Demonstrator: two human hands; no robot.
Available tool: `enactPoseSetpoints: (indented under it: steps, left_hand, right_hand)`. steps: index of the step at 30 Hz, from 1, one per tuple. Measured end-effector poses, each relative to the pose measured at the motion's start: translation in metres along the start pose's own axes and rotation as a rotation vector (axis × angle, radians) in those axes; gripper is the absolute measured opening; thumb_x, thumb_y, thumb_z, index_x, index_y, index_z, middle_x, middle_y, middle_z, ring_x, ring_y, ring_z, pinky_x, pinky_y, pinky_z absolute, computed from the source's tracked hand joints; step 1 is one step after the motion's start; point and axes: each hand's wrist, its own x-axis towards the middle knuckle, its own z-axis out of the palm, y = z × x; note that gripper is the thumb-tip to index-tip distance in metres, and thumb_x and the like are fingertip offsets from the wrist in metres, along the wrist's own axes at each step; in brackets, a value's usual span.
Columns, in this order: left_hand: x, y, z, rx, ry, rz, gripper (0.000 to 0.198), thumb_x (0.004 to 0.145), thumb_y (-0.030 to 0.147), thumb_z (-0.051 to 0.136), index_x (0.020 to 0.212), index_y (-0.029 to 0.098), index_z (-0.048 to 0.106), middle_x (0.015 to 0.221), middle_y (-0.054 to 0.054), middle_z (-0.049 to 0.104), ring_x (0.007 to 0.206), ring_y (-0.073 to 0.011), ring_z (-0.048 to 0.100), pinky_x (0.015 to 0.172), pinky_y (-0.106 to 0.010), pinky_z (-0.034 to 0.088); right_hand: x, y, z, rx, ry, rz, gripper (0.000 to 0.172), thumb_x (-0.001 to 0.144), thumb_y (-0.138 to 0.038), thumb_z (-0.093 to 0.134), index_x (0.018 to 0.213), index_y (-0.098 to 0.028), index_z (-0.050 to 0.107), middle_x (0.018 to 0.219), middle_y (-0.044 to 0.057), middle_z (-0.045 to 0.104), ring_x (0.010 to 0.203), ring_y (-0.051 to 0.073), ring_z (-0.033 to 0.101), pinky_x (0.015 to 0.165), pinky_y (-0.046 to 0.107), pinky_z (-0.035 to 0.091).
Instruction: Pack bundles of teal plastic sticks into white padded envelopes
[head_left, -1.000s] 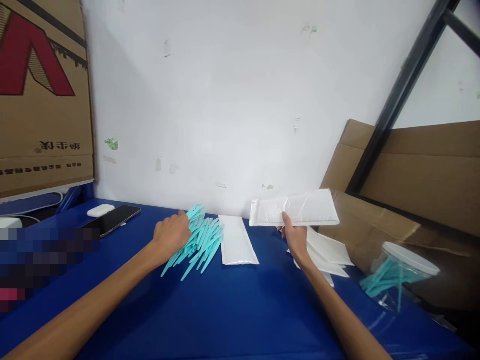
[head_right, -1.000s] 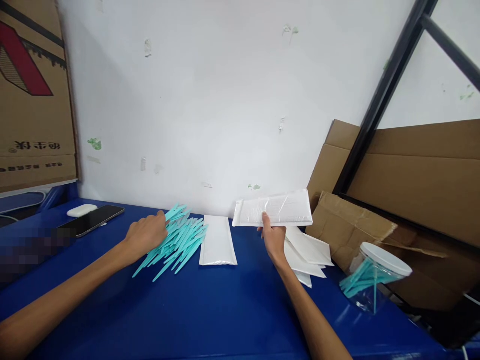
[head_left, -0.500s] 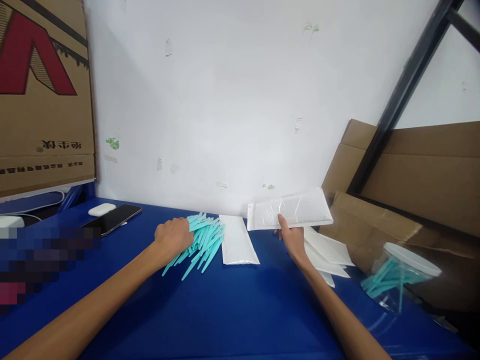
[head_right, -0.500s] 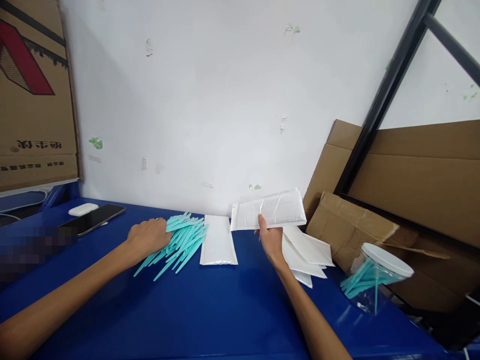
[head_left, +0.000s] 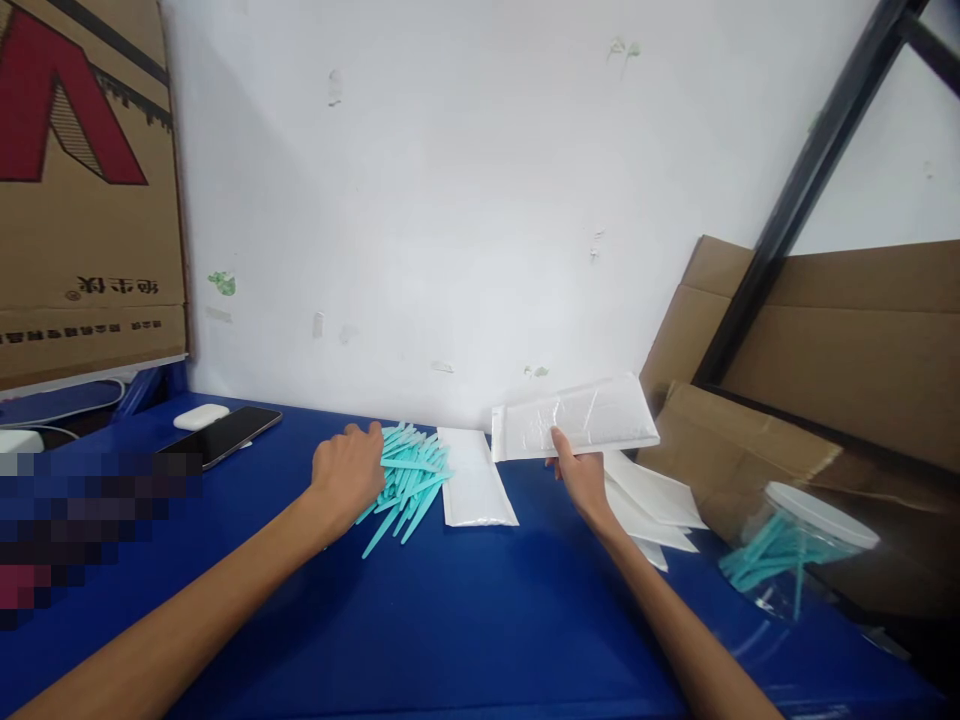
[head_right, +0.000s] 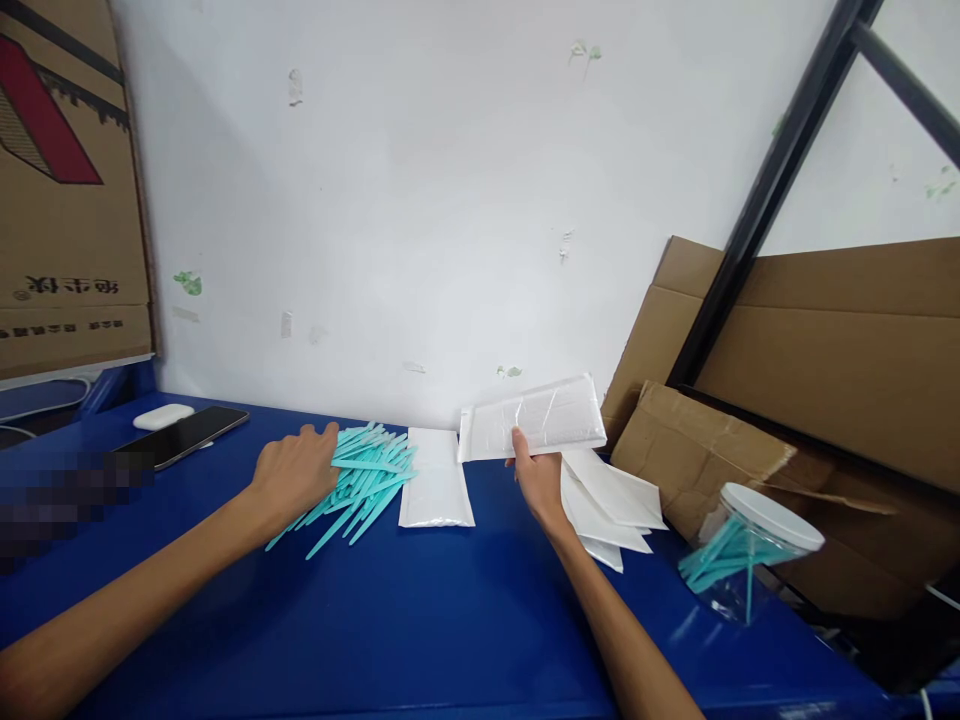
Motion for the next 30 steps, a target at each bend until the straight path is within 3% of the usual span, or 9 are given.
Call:
enactPoseSetpoints:
  steps: [5, 11, 14, 19, 24, 30]
  left_hand:
    - [0.001, 0.001, -0.001, 0.041, 0.112, 0.084, 0.035, 0.077, 0.009, 0.050, 0.111, 0.012, 0.055, 0.106, -0.018, 0.053, 0.097, -0.0322, 0.056, 0.063, -0.033, 0.049]
    - [0.008, -0.003, 0.008, -0.083, 0.057, 0.392, 0.044, 0.073, 0.004, 0.048, 0.113, 0.021, 0.053, 0.108, -0.013, 0.049, 0.098, -0.0284, 0.050, 0.063, -0.032, 0.047]
    - [0.008, -0.002, 0.014, -0.112, 0.061, 0.476, 0.042, 0.076, 0.004, 0.042, 0.113, 0.021, 0.054, 0.105, -0.012, 0.050, 0.096, -0.0268, 0.050, 0.065, -0.033, 0.046]
    - [0.007, 0.002, 0.016, -0.110, 0.072, 0.461, 0.039, 0.081, 0.003, 0.033, 0.108, 0.019, 0.056, 0.100, -0.012, 0.050, 0.089, -0.0256, 0.052, 0.064, -0.034, 0.045]
    - [0.005, 0.004, 0.014, -0.049, 0.108, 0.378, 0.028, 0.089, 0.015, 0.030, 0.096, 0.013, 0.057, 0.098, -0.016, 0.050, 0.085, -0.0275, 0.053, 0.062, -0.036, 0.046]
    - [0.005, 0.004, 0.015, -0.085, 0.108, 0.251, 0.031, 0.087, 0.016, 0.032, 0.107, 0.013, 0.056, 0.102, -0.017, 0.052, 0.087, -0.0282, 0.056, 0.065, -0.037, 0.046]
  right_hand:
    - [0.000, 0.000, 0.000, -0.018, -0.004, -0.014, 0.047, 0.088, -0.050, 0.053, 0.052, -0.021, 0.051, 0.044, 0.001, 0.054, 0.043, 0.017, 0.052, 0.056, 0.030, 0.043]
    - [-0.001, 0.001, 0.001, -0.008, -0.010, -0.013, 0.044, 0.087, -0.050, 0.054, 0.055, -0.020, 0.053, 0.047, 0.001, 0.056, 0.044, 0.017, 0.053, 0.054, 0.030, 0.042]
    - [-0.001, 0.002, 0.001, -0.016, -0.006, -0.012, 0.042, 0.087, -0.049, 0.054, 0.057, -0.020, 0.054, 0.047, 0.000, 0.055, 0.041, 0.016, 0.051, 0.053, 0.030, 0.042]
    - [-0.001, 0.003, 0.002, -0.010, -0.015, -0.026, 0.042, 0.087, -0.050, 0.054, 0.058, -0.020, 0.053, 0.047, 0.000, 0.055, 0.043, 0.017, 0.052, 0.053, 0.030, 0.042]
    - [-0.002, 0.003, 0.002, -0.012, -0.021, -0.028, 0.040, 0.087, -0.050, 0.054, 0.061, -0.020, 0.055, 0.049, 0.001, 0.056, 0.043, 0.016, 0.051, 0.053, 0.030, 0.042]
    - [-0.002, 0.002, 0.001, -0.024, -0.020, -0.029, 0.038, 0.087, -0.050, 0.054, 0.063, -0.020, 0.056, 0.051, 0.002, 0.058, 0.047, 0.018, 0.054, 0.054, 0.030, 0.043]
